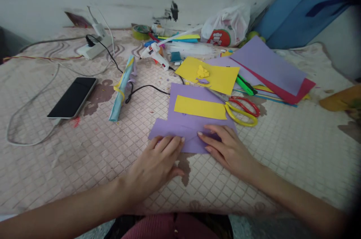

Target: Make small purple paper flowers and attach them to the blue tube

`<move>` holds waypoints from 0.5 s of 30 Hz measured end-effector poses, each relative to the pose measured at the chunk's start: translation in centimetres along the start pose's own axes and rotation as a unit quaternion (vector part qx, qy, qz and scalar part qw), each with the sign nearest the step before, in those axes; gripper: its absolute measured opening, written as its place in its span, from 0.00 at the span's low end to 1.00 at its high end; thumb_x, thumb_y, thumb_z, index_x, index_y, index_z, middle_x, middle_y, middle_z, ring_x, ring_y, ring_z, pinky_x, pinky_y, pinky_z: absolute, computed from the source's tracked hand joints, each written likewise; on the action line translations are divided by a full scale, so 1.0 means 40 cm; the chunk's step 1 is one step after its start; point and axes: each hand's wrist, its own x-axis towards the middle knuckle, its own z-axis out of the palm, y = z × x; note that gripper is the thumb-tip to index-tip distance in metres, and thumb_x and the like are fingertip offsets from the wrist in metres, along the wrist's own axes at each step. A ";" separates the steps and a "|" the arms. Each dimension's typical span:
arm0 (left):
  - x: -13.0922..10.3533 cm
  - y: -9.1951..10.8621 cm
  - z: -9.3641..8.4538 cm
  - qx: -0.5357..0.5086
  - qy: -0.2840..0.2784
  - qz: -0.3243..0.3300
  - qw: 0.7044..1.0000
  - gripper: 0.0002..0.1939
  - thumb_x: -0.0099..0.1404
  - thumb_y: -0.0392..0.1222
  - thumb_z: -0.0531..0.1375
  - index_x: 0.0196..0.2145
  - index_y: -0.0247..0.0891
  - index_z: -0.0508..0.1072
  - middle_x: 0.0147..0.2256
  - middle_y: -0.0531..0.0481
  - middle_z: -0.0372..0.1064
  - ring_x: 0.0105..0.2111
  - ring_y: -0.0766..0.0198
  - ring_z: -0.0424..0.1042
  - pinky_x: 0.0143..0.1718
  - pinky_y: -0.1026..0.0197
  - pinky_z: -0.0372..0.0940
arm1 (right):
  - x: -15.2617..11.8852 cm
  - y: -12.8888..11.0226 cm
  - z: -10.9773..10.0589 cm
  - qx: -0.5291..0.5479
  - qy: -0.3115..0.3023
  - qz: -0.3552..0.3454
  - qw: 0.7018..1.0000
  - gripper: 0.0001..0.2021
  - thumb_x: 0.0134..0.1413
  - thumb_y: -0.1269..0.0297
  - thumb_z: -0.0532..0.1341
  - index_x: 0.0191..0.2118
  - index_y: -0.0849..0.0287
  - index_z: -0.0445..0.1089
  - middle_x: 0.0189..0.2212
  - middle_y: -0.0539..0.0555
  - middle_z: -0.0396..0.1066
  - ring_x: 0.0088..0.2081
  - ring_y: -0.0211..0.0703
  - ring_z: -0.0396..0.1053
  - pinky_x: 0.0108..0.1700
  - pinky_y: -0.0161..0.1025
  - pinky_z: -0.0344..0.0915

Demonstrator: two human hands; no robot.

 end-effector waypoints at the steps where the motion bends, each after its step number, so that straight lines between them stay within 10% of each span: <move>1: -0.003 -0.007 -0.003 -0.021 -0.001 -0.005 1.000 0.28 0.63 0.51 0.55 0.57 0.35 0.59 0.51 0.43 0.63 0.49 0.54 0.62 0.50 0.50 0.59 | 0.001 0.001 -0.002 0.011 0.004 0.003 1.000 0.16 0.59 0.66 0.55 0.52 0.57 0.68 0.49 0.61 0.64 0.48 0.51 0.62 0.47 0.54 0.64; 15: 0.037 -0.058 -0.010 -0.216 0.118 -0.065 0.967 0.13 0.61 0.35 0.58 0.45 0.37 0.67 0.43 0.45 0.64 0.45 0.58 0.64 0.46 0.51 0.65 | 0.168 -0.044 0.005 0.069 -0.045 0.109 0.991 0.10 0.48 0.62 0.64 0.32 0.59 0.62 0.33 0.53 0.66 0.37 0.44 0.64 0.38 0.40 0.62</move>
